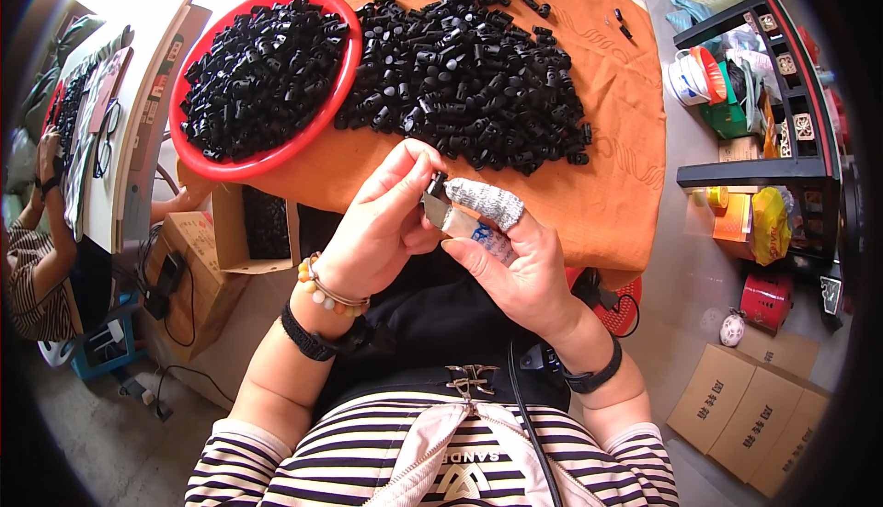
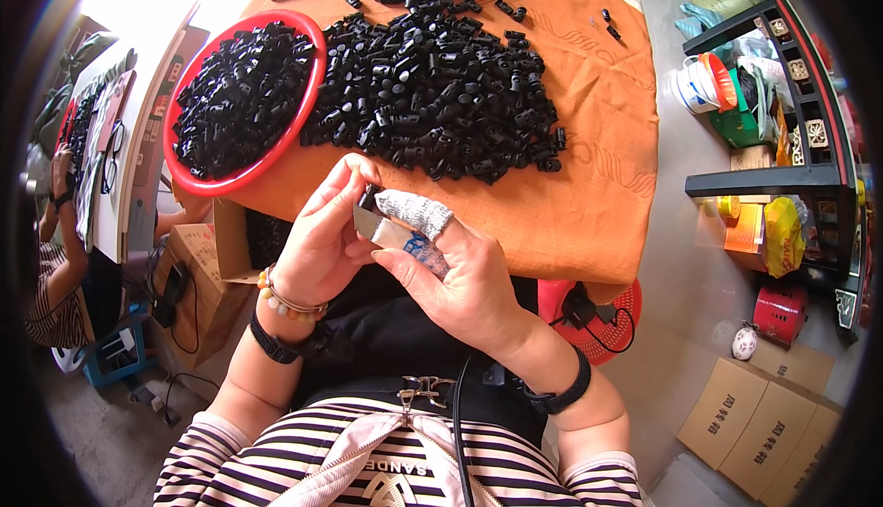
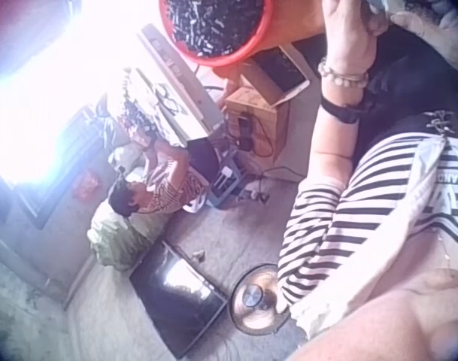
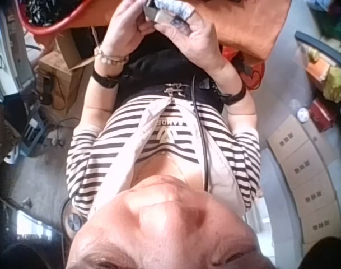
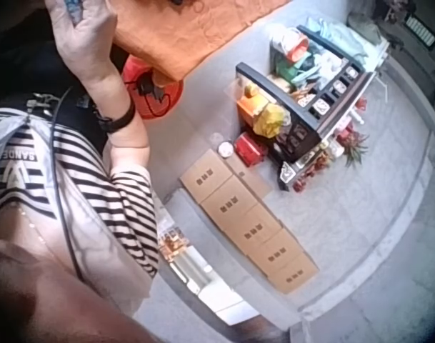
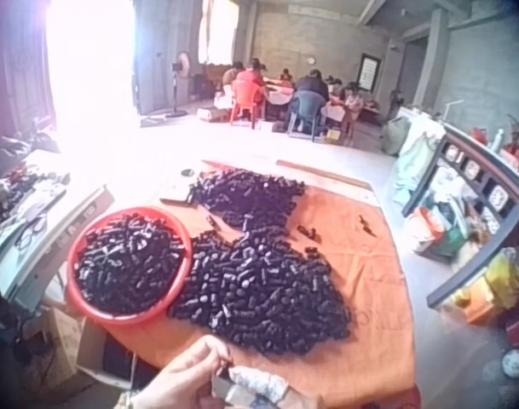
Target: The recorder is applying adhesive to small black shoe components and pressing them together.
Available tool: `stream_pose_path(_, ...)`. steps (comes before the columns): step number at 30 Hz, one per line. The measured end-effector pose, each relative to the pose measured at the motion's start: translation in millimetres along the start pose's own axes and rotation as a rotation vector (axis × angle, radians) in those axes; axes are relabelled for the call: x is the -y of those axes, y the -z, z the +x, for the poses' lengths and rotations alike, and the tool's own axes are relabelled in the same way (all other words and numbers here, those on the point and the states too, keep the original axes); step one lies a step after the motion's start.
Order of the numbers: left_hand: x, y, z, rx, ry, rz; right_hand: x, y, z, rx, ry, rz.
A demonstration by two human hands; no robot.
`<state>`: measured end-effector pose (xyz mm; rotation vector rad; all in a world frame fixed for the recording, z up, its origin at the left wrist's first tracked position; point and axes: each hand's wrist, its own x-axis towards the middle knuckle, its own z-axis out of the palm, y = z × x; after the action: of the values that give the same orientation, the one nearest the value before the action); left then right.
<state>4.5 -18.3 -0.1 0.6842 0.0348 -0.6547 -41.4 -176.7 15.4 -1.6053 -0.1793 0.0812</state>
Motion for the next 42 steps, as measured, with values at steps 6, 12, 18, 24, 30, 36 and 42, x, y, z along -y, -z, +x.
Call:
stream_pose_path(6,-0.9,-2.2,-1.5,-0.011,0.0,0.031,1.3,0.3,0.2,-0.026,0.007,-0.035)
stream_pose_path(12,-1.0,-4.8,-1.5,-0.02,0.001,0.033,0.1,-0.4,-0.6,-0.045,0.049,-0.04)
stream_pose_path(18,-2.9,-7.6,-3.1,-0.032,0.007,0.041,1.1,-0.9,0.2,-0.046,0.053,-0.072)
stream_pose_path(24,-3.2,-7.3,-4.0,-0.032,0.014,0.04,0.4,1.4,-0.4,-0.035,0.045,-0.103)
stream_pose_path(30,-2.3,-5.3,-3.6,-0.017,0.05,0.02,-2.1,1.6,0.3,-0.035,0.05,-0.082)
stream_pose_path(36,-3.2,-6.4,-3.9,-0.032,0.087,-0.018,0.2,-0.1,0.6,-0.016,0.047,-0.021)
stream_pose_path(42,-0.4,-4.7,-1.8,-0.013,0.041,0.004,0.4,-0.2,-0.5,-0.035,0.065,-0.02)
